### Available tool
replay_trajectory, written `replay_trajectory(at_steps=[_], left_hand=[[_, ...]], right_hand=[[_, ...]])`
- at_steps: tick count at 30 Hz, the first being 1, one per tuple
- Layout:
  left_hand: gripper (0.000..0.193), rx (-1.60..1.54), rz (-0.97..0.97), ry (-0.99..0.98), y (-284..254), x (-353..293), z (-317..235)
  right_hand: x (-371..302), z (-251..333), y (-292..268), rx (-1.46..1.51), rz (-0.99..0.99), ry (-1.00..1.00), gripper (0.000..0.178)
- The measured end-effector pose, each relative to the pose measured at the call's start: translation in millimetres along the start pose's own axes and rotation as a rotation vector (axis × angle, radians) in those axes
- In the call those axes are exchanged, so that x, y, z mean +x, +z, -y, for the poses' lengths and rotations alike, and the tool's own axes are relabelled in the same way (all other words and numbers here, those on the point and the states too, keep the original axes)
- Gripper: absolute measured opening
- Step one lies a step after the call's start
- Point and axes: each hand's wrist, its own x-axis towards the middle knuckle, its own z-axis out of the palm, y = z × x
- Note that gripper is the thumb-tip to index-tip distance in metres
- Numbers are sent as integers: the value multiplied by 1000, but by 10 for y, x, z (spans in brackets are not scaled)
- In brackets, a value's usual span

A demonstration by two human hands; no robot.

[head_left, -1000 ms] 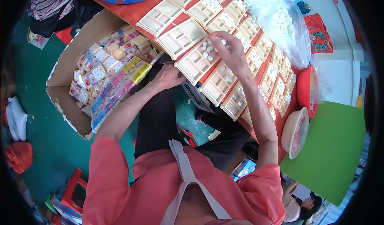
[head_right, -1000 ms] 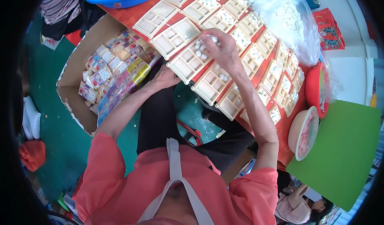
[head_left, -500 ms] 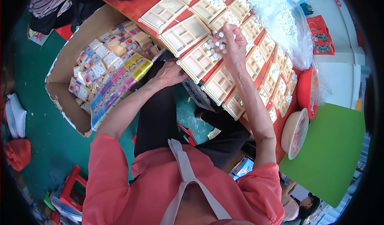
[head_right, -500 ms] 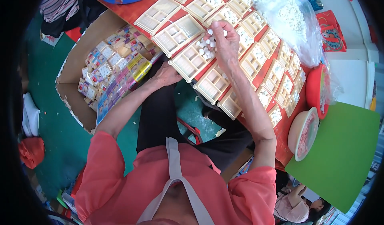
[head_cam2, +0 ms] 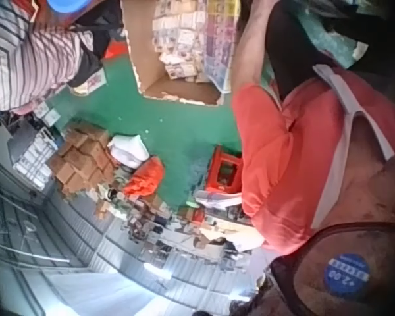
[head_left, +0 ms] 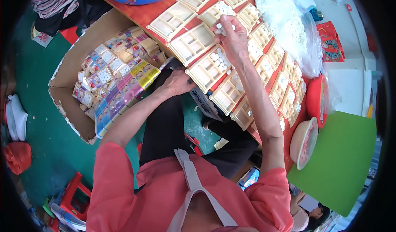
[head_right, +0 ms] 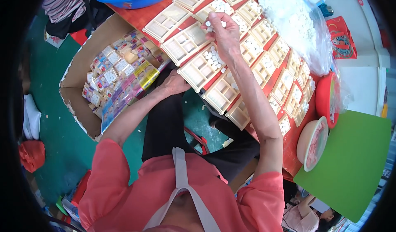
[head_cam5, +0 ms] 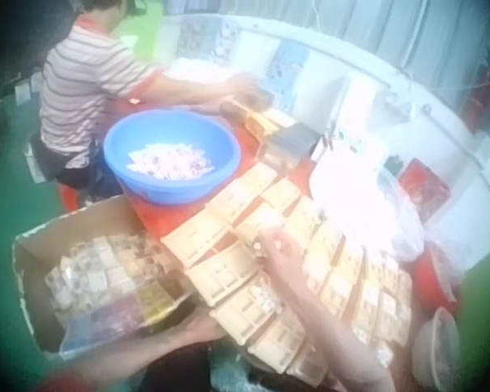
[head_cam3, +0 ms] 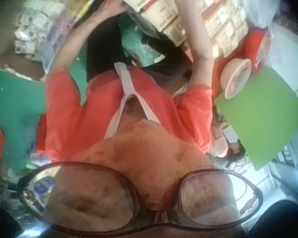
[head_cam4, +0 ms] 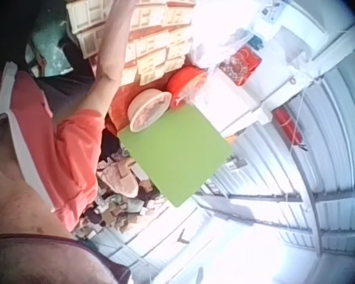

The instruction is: Placing small white rectangular items into compartmentalized plastic trays.

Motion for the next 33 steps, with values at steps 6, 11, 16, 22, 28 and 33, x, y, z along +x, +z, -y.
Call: replay_trajectory(at_steps=[6, 11, 16, 22, 28, 33], left_hand=[[36, 69, -45, 93, 74, -50, 125], [37, 55, 34, 44, 7, -12, 45], [36, 80, 36, 8, -30, -44, 21], [34, 6, 69, -5, -7, -22, 34], [32, 64, 9, 69, 117, -27, 190], [31, 56, 16, 48, 113, 20, 136]], right_hand=[[142, -103, 210, -93, -13, 77, 21], [236, -117, 81, -111, 11, 87, 22], [240, -89, 138, -90, -12, 83, 25], [230, -81, 137, -132, 21, 24, 27], [229, -77, 151, -150, 28, -8, 30], [194, -103, 85, -153, 73, -65, 34]])
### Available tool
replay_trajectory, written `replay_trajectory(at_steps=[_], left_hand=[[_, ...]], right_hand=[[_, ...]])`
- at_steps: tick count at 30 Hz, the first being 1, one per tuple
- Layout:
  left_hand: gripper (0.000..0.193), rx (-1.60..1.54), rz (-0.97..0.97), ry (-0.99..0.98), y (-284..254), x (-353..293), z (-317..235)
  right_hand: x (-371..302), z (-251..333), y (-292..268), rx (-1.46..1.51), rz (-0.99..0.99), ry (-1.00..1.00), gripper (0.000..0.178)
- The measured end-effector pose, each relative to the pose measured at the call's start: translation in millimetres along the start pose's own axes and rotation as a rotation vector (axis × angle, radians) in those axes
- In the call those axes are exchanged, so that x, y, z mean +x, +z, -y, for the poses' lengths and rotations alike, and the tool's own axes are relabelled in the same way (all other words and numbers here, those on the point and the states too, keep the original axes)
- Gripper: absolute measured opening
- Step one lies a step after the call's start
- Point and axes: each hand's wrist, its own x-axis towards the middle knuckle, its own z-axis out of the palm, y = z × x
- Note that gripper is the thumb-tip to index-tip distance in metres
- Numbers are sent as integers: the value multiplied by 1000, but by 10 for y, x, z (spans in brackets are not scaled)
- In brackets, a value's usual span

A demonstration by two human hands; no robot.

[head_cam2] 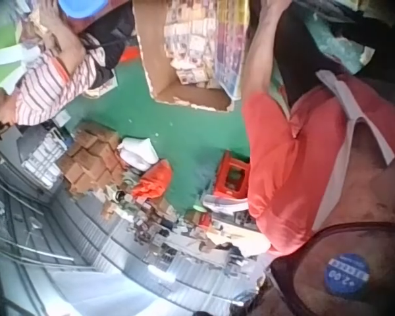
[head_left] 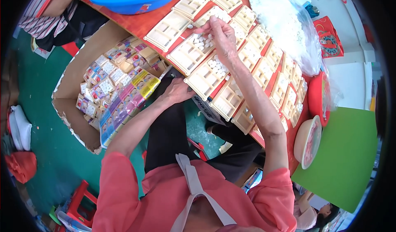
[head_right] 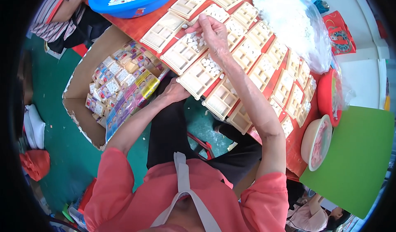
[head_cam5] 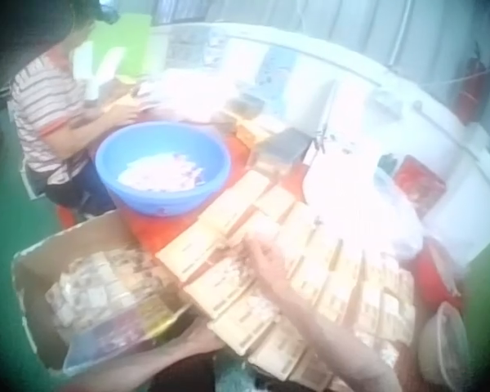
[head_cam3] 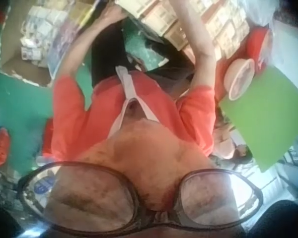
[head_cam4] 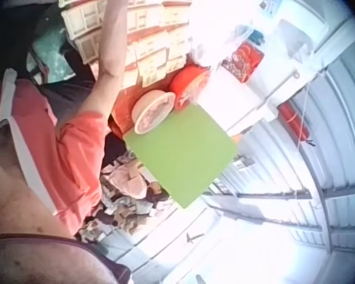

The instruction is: Placing small white rectangular items into compartmentalized plastic trays.

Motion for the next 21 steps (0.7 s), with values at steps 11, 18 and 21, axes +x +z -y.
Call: replay_trajectory(at_steps=[11, 18, 21], left_hand=[[34, 44, -27, 55, 38, -60, 91], [35, 63, 10, 60, 125, 0, 184], [41, 74, 131, -41, 32, 52, 76]], right_hand=[[192, 540, -1012, -222, -294, -446, 32], [571, 671, -3666, -1425, -523, -277, 26], [718, 498, -4344, -1683, -316, 131, 34]])
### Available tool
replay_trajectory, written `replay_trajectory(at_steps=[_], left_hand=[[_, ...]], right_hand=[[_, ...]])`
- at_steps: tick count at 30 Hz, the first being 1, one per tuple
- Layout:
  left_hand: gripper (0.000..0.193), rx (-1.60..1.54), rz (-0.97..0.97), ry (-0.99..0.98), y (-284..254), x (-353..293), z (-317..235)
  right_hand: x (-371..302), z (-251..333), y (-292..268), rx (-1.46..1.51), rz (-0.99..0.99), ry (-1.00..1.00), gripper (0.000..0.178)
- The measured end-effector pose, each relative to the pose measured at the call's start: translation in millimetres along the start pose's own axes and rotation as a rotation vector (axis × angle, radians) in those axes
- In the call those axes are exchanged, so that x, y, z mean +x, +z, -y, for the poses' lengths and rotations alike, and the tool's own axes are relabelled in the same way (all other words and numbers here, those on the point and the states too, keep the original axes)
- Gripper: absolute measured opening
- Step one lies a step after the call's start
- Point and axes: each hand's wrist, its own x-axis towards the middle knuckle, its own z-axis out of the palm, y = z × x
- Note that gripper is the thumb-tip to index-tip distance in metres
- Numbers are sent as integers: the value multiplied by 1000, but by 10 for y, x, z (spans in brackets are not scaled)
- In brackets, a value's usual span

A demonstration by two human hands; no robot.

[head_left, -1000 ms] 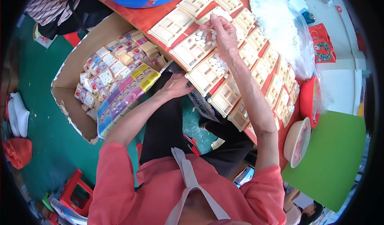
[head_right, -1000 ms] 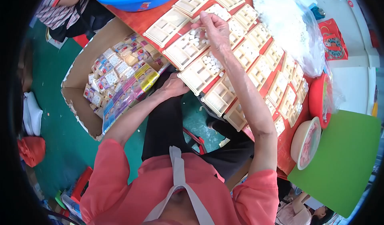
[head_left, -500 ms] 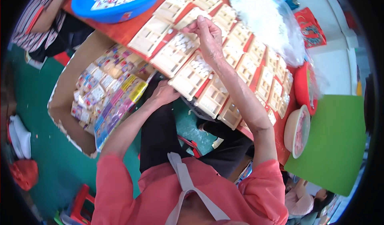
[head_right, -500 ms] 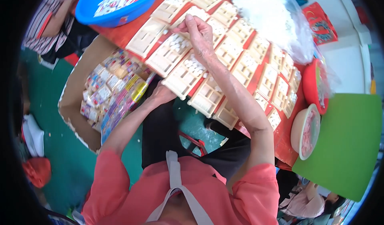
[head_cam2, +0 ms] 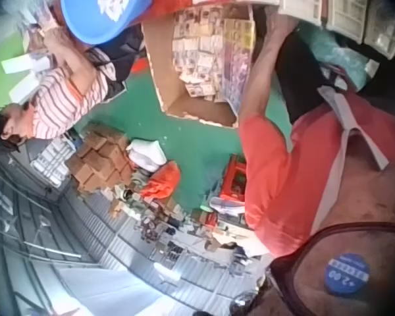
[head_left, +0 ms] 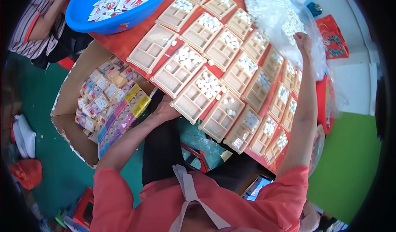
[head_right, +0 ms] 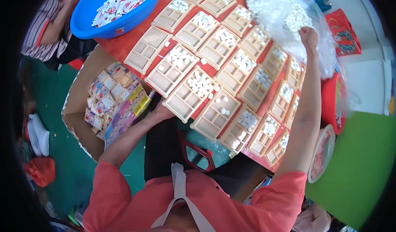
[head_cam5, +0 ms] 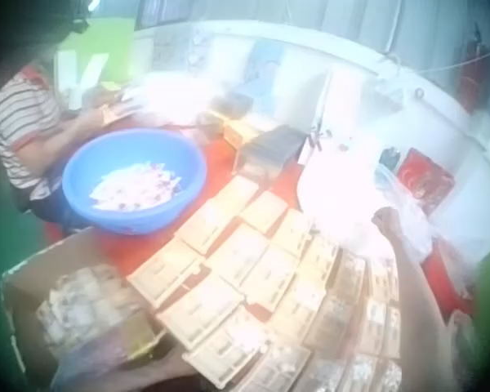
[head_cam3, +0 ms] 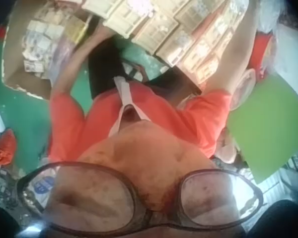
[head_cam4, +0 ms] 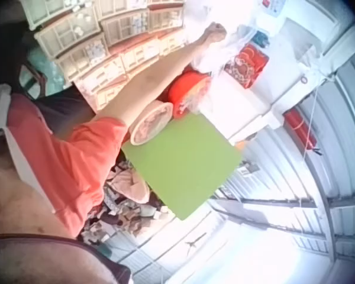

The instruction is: Placing small white rectangular items into compartmentalized plastic trays.

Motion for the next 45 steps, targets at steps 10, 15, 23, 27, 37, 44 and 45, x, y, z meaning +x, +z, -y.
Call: replay_trajectory(at_steps=[10, 15, 23, 27, 37, 44, 45], left_hand=[[57, -700, 122, -43, 308, -175, 457], [53, -440, 63, 43, 137, -103, 252], [44, 70, -89, 209, 70, -14, 84], [36, 184, -168, 235, 184, -20, 209], [37, -56, -79, 133, 7, -57, 36], [37, -143, -138, 80, -162, -111, -66], [37, -156, -90, 64, -190, -106, -84]], right_hand=[[546, 331, 531, 28, 181, 47, 43], [417, 392, 580, 152, 68, 192, 52], [66, -47, 237, 941, -302, 454, 32], [-178, 505, -262, 1317, -119, 240, 26], [-956, 3386, -579, 1390, 603, -141, 22], [-1127, 4471, -348, 1130, 603, -500, 22], [-1114, 4506, -236, 998, 470, -618, 25]])
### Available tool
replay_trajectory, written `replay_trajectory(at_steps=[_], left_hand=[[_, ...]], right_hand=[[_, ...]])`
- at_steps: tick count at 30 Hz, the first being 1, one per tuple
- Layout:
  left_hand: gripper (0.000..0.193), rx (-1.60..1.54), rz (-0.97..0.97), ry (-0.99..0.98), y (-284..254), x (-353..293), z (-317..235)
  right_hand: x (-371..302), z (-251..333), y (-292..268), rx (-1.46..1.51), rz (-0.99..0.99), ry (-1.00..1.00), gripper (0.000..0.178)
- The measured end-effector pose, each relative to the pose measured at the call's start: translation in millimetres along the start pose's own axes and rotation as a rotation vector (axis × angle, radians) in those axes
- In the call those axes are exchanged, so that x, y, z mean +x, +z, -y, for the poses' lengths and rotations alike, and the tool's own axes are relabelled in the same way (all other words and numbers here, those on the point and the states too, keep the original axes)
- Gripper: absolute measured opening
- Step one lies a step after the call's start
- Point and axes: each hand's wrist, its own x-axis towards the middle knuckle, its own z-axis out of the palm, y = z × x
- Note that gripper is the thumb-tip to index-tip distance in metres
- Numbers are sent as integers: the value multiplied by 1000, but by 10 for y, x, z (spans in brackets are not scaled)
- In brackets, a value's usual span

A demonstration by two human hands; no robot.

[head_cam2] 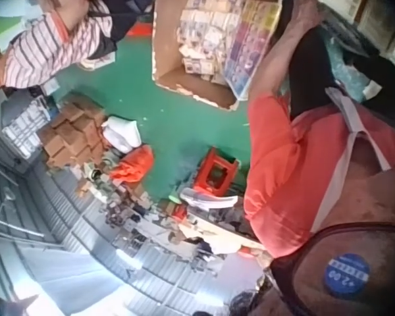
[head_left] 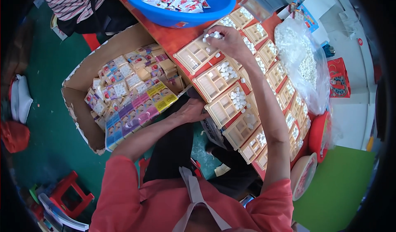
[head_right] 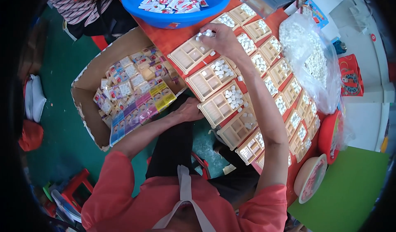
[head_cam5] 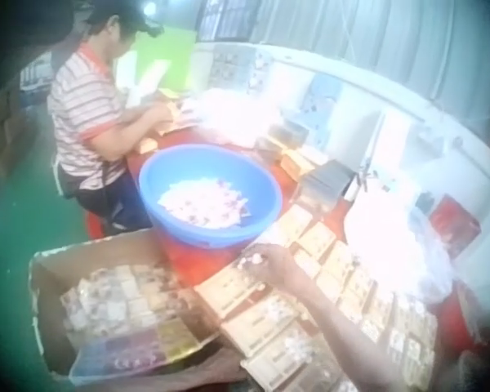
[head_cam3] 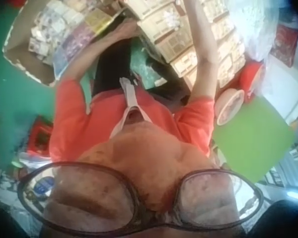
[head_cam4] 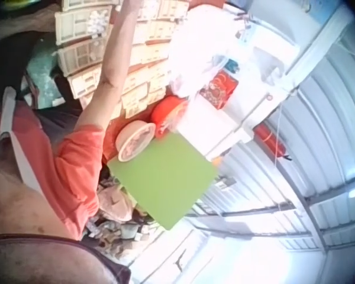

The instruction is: Placing small white rectangular items into compartmentalized plastic trays.

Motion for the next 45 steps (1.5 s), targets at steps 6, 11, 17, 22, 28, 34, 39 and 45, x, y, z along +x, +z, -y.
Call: replay_trajectory(at_steps=[6, 11, 17, 22, 28, 34, 39, 45], left_hand=[[36, -4, -3, -20, -47, -42, 12], [37, -40, 57, -54, -143, -22, -75], [37, -38, -54, 16, -41, -25, -6], [34, -48, -36, -15, -37, -19, -13], [36, -3, -32, 6, 23, -5, 45], [37, 9, 21, -36, 38, 7, 64], [37, -13, -6, -20, 13, 3, 38], [36, -7, -22, 4, 32, 12, 55]], right_hand=[[53, 156, 154, -298, 27, 16, 35], [51, 151, 109, -338, -20, 0, 32], [49, 143, 44, -335, -31, -22, 25], [40, 108, -30, -372, -48, -21, 19], [11, 64, -14, -271, -58, -9, 14], [46, 22, -15, -318, -75, -45, 16], [50, 117, 20, -303, -65, 28, 19], [105, 24, 1, -415, -47, -25, 21]])
